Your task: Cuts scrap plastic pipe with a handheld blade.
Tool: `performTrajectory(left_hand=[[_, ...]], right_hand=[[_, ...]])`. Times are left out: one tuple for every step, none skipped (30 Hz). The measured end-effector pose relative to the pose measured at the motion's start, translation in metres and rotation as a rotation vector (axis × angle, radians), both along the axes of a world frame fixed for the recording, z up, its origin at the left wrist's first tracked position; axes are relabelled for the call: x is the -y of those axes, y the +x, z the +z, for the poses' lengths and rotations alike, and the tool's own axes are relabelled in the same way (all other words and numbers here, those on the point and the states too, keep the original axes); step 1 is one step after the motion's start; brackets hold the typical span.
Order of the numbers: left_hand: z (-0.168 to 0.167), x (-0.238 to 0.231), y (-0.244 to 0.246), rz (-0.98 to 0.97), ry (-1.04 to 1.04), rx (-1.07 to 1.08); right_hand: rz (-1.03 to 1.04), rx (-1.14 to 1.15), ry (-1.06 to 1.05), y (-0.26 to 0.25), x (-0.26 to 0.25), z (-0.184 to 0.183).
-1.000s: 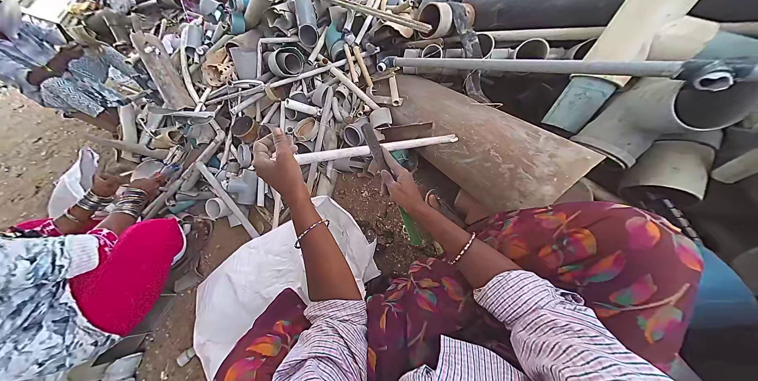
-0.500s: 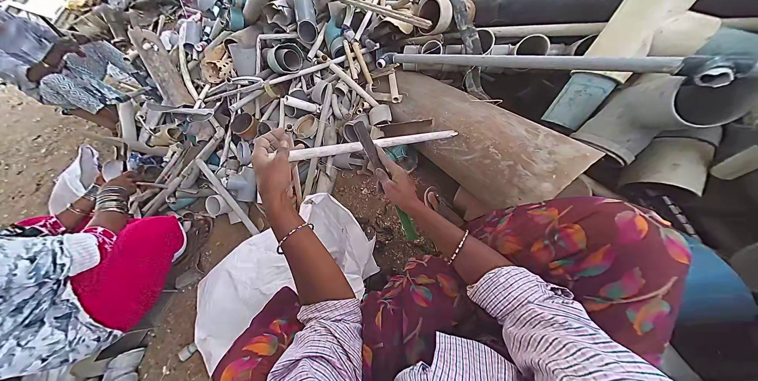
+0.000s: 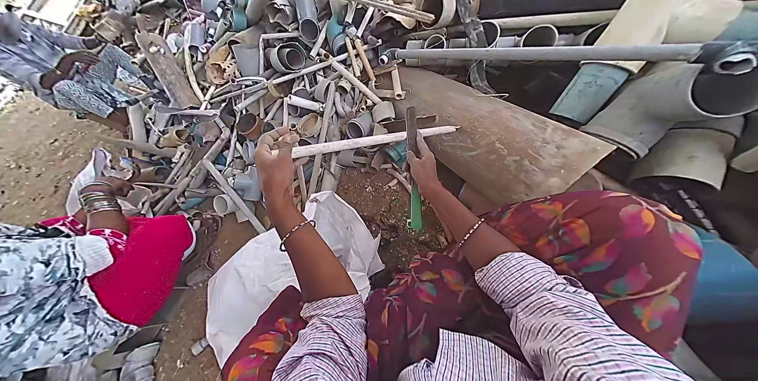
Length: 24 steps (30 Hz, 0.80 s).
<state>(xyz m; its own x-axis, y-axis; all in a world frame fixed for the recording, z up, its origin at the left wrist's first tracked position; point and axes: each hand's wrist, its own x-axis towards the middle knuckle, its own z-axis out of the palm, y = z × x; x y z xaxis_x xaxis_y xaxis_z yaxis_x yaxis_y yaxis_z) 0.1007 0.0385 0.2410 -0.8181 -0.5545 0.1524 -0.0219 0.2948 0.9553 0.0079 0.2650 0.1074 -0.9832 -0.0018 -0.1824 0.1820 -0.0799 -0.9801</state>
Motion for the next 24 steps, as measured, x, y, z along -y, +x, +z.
performTrajectory(left_hand=[[0.001,-0.001,0.000,-0.012,-0.001,0.000],[0.001,-0.001,-0.001,-0.024,0.005,-0.006],[-0.001,0.000,-0.003,-0.029,0.007,-0.019],[-0.002,0.003,-0.005,-0.031,0.001,-0.033],[-0.002,0.005,-0.007,-0.028,-0.002,-0.046],[-0.001,0.007,-0.008,-0.022,-0.007,-0.051],[0.000,0.007,-0.007,-0.012,-0.008,-0.049],[0.001,0.007,-0.005,-0.010,-0.004,-0.046],[0.000,0.006,-0.006,-0.011,-0.002,-0.049],[-0.001,0.006,-0.007,-0.017,-0.007,-0.054],[-0.001,0.006,-0.006,-0.021,-0.016,-0.050],[-0.001,0.004,-0.006,-0.021,-0.024,-0.044],[0.000,0.003,-0.005,-0.021,-0.023,-0.034],[0.001,0.003,-0.004,-0.019,-0.017,-0.027],[0.001,0.002,-0.002,-0.019,-0.005,-0.022],[0.001,0.001,-0.001,-0.018,0.006,-0.020],[0.000,0.001,-0.001,-0.013,0.010,-0.023],[-0.001,0.003,-0.003,-0.010,0.011,-0.022],[-0.002,0.006,-0.006,-0.008,0.015,-0.021],[-0.004,0.008,-0.008,-0.005,0.015,-0.017],[-0.004,0.011,-0.011,0.004,0.010,-0.009],[-0.003,0.014,-0.016,0.012,0.010,0.000],[-0.003,0.015,-0.018,0.012,0.009,0.006],[-0.003,0.015,-0.019,0.010,0.009,0.005]], right_hand=[[-0.090,0.080,-0.046,-0.011,-0.011,-0.005],[-0.160,0.154,-0.075,-0.020,-0.022,-0.008],[-0.191,0.192,-0.083,-0.024,-0.027,-0.009],[-0.187,0.201,-0.082,-0.023,-0.025,-0.009],[-0.157,0.180,-0.076,-0.018,-0.017,-0.006],[-0.112,0.143,-0.065,-0.009,-0.007,-0.001],[-0.049,0.088,-0.051,0.003,0.004,0.003],[0.028,0.032,-0.042,0.013,0.010,0.008],[0.113,-0.013,-0.020,0.022,0.011,0.014],[0.183,-0.039,-0.016,0.026,0.012,0.018],[0.201,-0.047,-0.027,0.023,0.012,0.015],[0.180,-0.029,-0.044,0.016,0.007,0.009],[0.103,0.015,-0.061,0.007,-0.001,0.003],[0.000,0.083,-0.074,-0.003,-0.011,-0.003],[-0.084,0.160,-0.066,-0.013,-0.024,-0.007],[-0.134,0.210,-0.037,-0.020,-0.035,-0.013],[-0.139,0.221,0.020,-0.023,-0.040,-0.017],[-0.120,0.190,0.073,-0.025,-0.038,-0.018],[-0.079,0.132,0.125,-0.020,-0.028,-0.016],[-0.010,0.053,0.166,-0.010,-0.014,-0.011],[0.086,-0.036,0.213,0.003,-0.001,-0.003],[0.181,-0.136,0.255,0.016,0.010,0.007],[0.261,-0.225,0.296,0.028,0.015,0.017],[0.280,-0.267,0.317,0.030,0.017,0.020]])
